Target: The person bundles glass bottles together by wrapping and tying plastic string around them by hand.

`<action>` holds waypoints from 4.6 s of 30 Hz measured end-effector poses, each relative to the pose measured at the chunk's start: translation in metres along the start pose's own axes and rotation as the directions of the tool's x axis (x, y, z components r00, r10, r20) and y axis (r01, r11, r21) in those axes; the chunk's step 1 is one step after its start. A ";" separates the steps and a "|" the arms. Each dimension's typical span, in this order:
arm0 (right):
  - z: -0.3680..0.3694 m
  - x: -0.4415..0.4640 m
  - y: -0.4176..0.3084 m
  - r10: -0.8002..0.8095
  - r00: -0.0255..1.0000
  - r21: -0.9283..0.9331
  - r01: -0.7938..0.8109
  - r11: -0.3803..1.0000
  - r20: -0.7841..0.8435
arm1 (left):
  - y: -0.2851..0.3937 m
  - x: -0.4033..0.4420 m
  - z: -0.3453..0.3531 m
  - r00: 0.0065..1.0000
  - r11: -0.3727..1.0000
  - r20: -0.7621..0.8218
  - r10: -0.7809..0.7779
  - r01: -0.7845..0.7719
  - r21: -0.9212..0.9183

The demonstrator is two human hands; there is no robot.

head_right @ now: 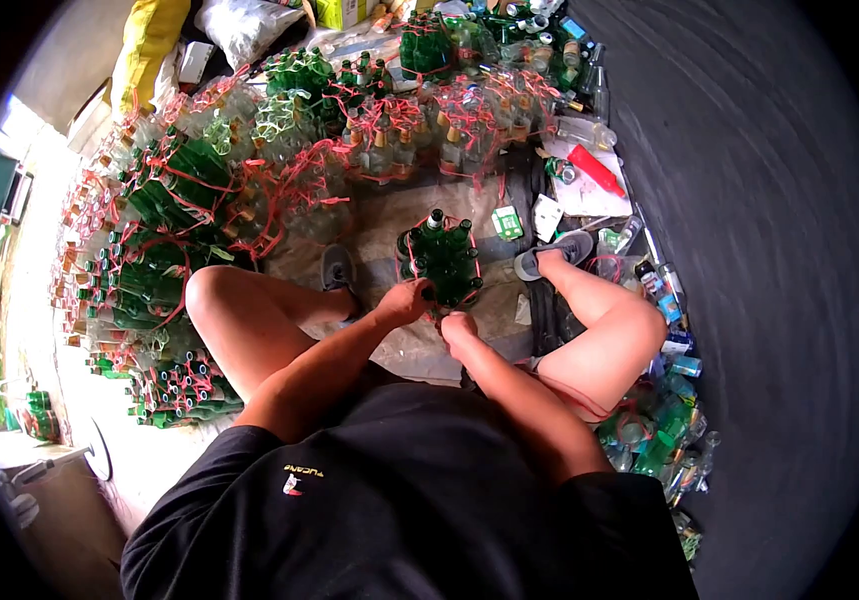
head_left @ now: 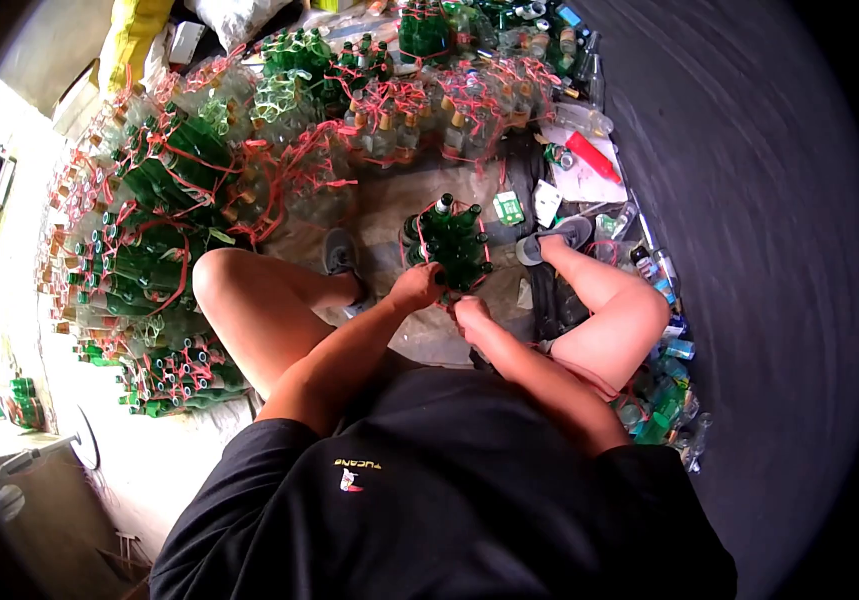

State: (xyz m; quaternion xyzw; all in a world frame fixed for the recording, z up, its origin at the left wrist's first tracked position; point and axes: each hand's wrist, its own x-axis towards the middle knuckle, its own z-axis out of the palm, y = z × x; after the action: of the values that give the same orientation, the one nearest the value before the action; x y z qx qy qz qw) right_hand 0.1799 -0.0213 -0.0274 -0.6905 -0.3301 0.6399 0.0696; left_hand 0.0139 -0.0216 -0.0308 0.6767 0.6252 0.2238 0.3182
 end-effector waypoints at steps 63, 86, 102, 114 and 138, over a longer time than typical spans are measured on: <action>-0.017 0.127 0.045 -0.490 0.871 -0.403 0.457 0.793 0.023 | 0.069 0.026 -0.012 0.939 0.876 0.342 -0.023 -0.146 0.460; -0.015 0.160 0.055 -0.432 0.888 -0.767 0.386 0.513 0.158 | 0.056 0.053 -0.018 0.859 0.799 0.502 0.103 -0.372 0.472; -0.019 0.065 0.015 -0.429 0.870 -0.783 0.436 0.443 0.242 | 0.054 0.040 -0.049 0.870 0.571 0.416 0.265 -0.490 0.659; -0.019 0.023 -0.002 -0.427 0.902 -0.768 0.314 0.558 0.059 | 0.028 0.038 -0.022 0.830 0.605 0.334 0.446 -0.555 0.571; -0.041 -0.035 -0.104 -0.706 0.596 -0.573 0.752 0.325 0.383 | 0.031 0.022 -0.013 0.877 0.671 0.361 0.317 -0.476 0.569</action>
State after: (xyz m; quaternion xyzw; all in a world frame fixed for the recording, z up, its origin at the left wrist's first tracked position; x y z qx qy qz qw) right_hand 0.1808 0.0533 0.0628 -0.4193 -0.8168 0.3887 0.0776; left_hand 0.0294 0.0014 -0.0021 0.8849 0.4582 -0.0202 0.0811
